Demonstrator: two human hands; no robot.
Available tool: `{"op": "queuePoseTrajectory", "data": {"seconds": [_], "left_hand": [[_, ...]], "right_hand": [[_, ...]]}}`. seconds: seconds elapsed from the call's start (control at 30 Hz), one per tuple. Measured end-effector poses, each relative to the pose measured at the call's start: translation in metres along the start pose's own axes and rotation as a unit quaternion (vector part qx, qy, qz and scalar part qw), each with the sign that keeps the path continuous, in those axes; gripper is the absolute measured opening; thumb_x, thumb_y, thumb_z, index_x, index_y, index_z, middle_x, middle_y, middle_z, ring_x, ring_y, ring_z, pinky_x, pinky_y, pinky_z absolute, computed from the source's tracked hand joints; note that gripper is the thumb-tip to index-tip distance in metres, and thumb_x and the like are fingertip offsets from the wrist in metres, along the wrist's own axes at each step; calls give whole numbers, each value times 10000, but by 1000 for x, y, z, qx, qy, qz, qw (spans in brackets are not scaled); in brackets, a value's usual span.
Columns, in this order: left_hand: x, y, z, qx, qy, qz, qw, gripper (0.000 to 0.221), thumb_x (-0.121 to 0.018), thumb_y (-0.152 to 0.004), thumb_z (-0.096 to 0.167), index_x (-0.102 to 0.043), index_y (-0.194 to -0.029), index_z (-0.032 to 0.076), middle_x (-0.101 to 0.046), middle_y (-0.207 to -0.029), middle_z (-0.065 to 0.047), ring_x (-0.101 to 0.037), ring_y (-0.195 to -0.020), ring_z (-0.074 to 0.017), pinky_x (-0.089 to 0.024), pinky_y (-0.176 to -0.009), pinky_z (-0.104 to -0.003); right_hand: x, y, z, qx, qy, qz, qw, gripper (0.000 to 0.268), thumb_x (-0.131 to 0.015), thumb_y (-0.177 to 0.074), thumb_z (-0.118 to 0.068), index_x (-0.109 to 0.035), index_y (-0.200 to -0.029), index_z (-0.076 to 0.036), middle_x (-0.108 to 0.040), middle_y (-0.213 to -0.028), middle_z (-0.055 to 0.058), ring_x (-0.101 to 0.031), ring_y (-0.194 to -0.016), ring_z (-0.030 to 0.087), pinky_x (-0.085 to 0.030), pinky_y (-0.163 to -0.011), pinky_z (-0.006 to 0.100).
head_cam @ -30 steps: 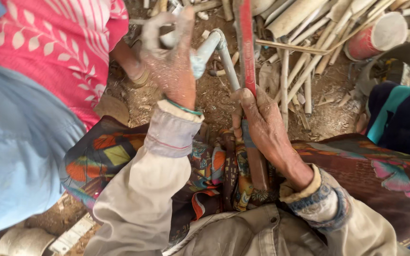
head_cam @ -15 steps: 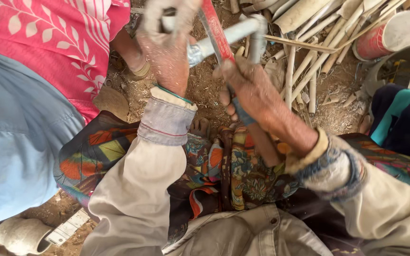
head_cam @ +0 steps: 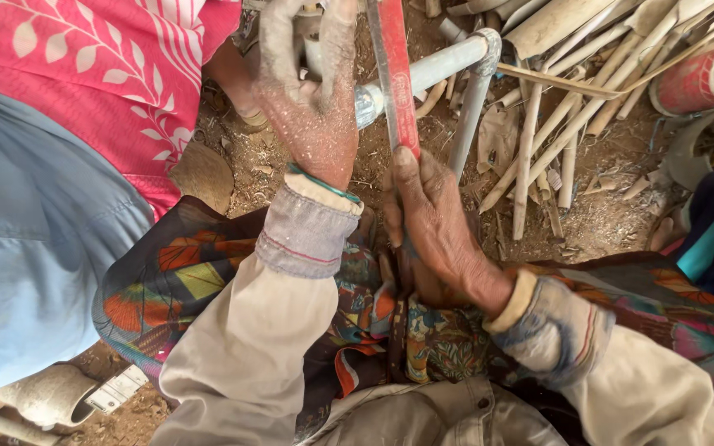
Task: The person uses a hacksaw blade and their hands to clean and smooth the ends of several PVC pipes and joint fittings while sitting on the ground.
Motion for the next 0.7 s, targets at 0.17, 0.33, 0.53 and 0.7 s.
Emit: {"op": "queuePoseTrajectory", "data": {"seconds": [0.17,0.33,0.53,0.7], "left_hand": [[-4,4,5,5,-6,0,1000,218,-684,-1126,143,-586,-1265,5,-627,-1177,-59,-649,-1044,-136,-552,-897,-281],[-3,-8,5,38,36,11,999,176,-639,-1138,177,-623,-1215,20,-657,-969,-39,-641,-840,-108,-529,-758,-245],[1,-5,9,50,-5,-6,999,235,-631,-1162,232,-603,-1248,16,-652,-948,-59,-641,-808,-101,-535,-715,-241],[2,-5,0,71,25,8,997,243,-610,-1168,270,-622,-1228,35,-663,-937,-63,-675,-781,-104,-612,-697,-276]], "right_hand": [[28,-26,8,10,-22,59,998,491,-407,-1079,-533,-509,-906,-85,-479,-571,-22,-467,-437,90,-416,-388,249],[-13,-4,17,41,-43,-6,998,546,-375,-1078,-579,-516,-840,-109,-478,-551,-37,-461,-426,75,-405,-383,245],[17,-34,22,21,-114,63,991,502,-440,-1069,-567,-510,-884,-105,-493,-605,-25,-472,-460,81,-419,-401,273],[-10,-18,40,-9,-53,7,999,503,-444,-1014,-578,-607,-1072,-105,-465,-615,-54,-423,-458,53,-353,-386,236]]}}
Point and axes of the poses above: each hand's wrist, its own y-axis away from the middle knuckle, its own x-axis out of the back of the hand, z = x × y, the point moved 10 cm from there along -y, towards the middle knuckle
